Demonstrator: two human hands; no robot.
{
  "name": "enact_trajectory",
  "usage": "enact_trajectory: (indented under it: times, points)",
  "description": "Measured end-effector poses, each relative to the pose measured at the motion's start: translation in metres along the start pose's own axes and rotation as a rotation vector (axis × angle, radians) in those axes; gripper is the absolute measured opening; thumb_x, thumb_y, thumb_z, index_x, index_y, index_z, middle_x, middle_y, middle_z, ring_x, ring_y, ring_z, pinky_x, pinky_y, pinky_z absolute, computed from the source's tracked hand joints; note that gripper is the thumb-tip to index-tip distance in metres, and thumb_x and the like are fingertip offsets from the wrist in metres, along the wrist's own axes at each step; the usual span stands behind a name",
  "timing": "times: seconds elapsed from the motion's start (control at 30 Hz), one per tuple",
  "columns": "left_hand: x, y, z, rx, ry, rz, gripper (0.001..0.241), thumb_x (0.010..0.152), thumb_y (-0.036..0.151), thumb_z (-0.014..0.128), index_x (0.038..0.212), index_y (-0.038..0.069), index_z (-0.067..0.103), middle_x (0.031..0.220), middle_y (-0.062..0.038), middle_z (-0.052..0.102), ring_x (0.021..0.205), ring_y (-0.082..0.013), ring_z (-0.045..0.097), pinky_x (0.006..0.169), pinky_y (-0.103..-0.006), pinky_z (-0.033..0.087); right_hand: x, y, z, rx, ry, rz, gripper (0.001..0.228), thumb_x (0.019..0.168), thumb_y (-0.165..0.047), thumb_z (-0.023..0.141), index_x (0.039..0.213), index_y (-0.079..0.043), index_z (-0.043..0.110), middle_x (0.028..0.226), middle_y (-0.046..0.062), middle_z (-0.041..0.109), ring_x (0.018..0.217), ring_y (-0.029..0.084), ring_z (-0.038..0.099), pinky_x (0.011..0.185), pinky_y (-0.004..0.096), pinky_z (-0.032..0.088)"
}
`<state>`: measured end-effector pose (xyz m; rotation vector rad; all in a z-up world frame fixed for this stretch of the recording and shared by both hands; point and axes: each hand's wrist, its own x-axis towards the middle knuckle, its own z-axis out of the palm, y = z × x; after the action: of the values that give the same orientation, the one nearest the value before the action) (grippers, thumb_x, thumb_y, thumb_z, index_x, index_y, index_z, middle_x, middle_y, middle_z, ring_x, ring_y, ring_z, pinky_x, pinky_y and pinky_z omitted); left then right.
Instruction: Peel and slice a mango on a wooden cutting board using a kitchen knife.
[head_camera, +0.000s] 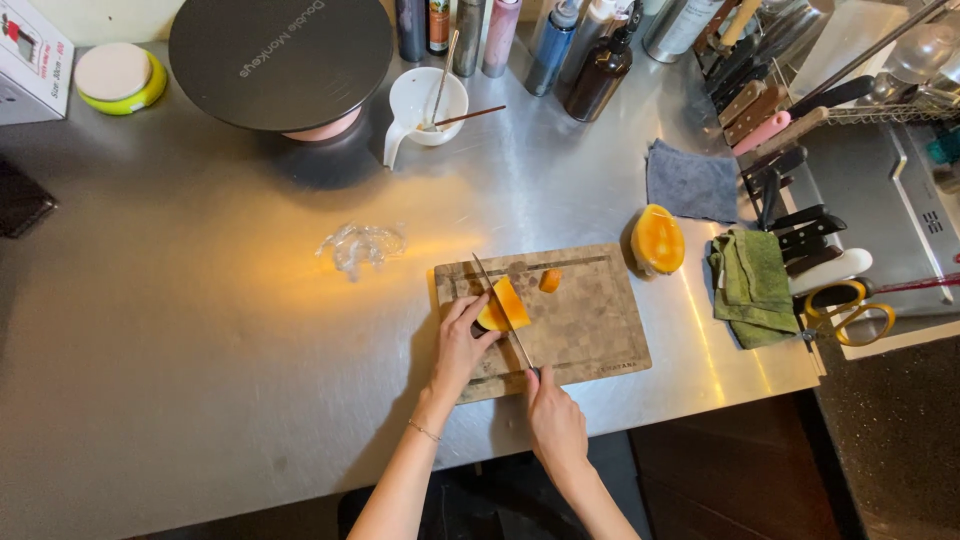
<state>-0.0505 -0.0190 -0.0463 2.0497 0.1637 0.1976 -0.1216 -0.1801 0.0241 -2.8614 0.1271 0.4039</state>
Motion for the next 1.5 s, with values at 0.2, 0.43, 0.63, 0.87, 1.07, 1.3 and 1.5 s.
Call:
enact_trajectory:
  times: [0.2, 0.43, 0.63, 0.87, 1.07, 1.3, 1.5]
  points:
    - [0.007, 0.004, -0.013, -0.040, -0.024, 0.060, 0.068, 0.068, 0.018, 0.091, 0.130, 0.002, 0.068, 0.113, -0.003, 0.067, 0.089, -0.0195, 0.066, 0.083, -0.0288, 0.056, 0.016, -0.001, 0.016, -0.092, 0.173, -0.123, 0.033, 0.107, -0.043, 0.045, 0.100, -0.011, 0.048, 0.062, 0.018, 0.068, 0.055, 0.045, 0.067, 0.048, 0.056, 0.051]
    - [0.041, 0.023, -0.053, -0.175, -0.152, -0.191, 0.059, 0.071, 0.022, 0.090, 0.125, 0.004, 0.072, 0.109, -0.008, 0.071, 0.096, -0.0191, 0.069, 0.083, -0.0293, 0.061, -0.010, 0.035, -0.012, 0.041, -0.012, -0.111, 0.034, 0.105, -0.047, 0.042, 0.105, -0.013, 0.046, 0.079, 0.017, 0.074, 0.069, 0.046, 0.069, 0.062, 0.057, 0.052]
    - [0.032, 0.046, -0.040, 0.307, -0.227, -0.053, 0.113, 0.058, 0.043, 0.098, 0.152, 0.007, 0.046, 0.148, -0.010, 0.050, 0.136, -0.0303, 0.045, 0.119, -0.0493, 0.032, -0.014, 0.036, -0.073, 1.027, -0.277, 0.266, 0.034, 0.105, -0.034, 0.049, 0.111, -0.006, 0.068, 0.057, 0.010, 0.056, 0.042, 0.017, 0.046, 0.041, 0.029, 0.032]
    - [0.032, 0.055, 0.007, 0.538, -0.092, 0.349, 0.105, 0.054, 0.052, 0.089, 0.134, -0.006, 0.052, 0.145, -0.022, 0.047, 0.139, -0.0379, 0.035, 0.120, -0.0519, 0.018, 0.029, 0.034, -0.082, 1.333, -0.058, -0.046, 0.022, 0.101, -0.012, 0.058, 0.095, 0.006, 0.068, 0.080, 0.011, 0.066, 0.066, 0.016, 0.057, 0.063, 0.030, 0.047]
    - [0.032, 0.129, -0.028, -1.201, -0.192, -0.345, 0.078, 0.076, 0.014, 0.080, 0.143, 0.013, 0.038, 0.123, -0.016, 0.061, 0.112, -0.0273, 0.065, 0.100, -0.0422, 0.057, 0.025, 0.011, -0.119, 1.197, 0.066, -0.123, 0.045, 0.106, -0.024, 0.042, 0.137, -0.003, 0.067, 0.076, 0.004, 0.058, 0.066, 0.012, 0.046, 0.060, 0.025, 0.040]
    - [0.053, 0.136, -0.068, -2.294, -0.171, -0.792, 0.028, 0.100, 0.023, 0.068, 0.113, 0.001, 0.054, 0.106, -0.013, 0.061, 0.095, -0.0209, 0.064, 0.085, -0.0322, 0.058, 0.005, -0.042, -0.172, 0.424, 0.302, -0.838, 0.056, 0.090, -0.028, 0.069, 0.142, -0.011, 0.059, 0.083, 0.001, 0.064, 0.069, 0.018, 0.052, 0.068, 0.031, 0.045]
    - [0.041, 0.149, -0.087, -2.269, -0.215, -0.777, 0.030, 0.098, 0.028, 0.068, 0.117, 0.009, 0.055, 0.105, -0.007, 0.062, 0.099, -0.0173, 0.065, 0.083, -0.0286, 0.054, 0.004, -0.051, -0.175, 0.275, 0.420, -0.879, 0.048, 0.093, -0.032, 0.067, 0.139, -0.016, 0.065, 0.077, -0.001, 0.049, 0.064, 0.015, 0.044, 0.064, 0.029, 0.040]
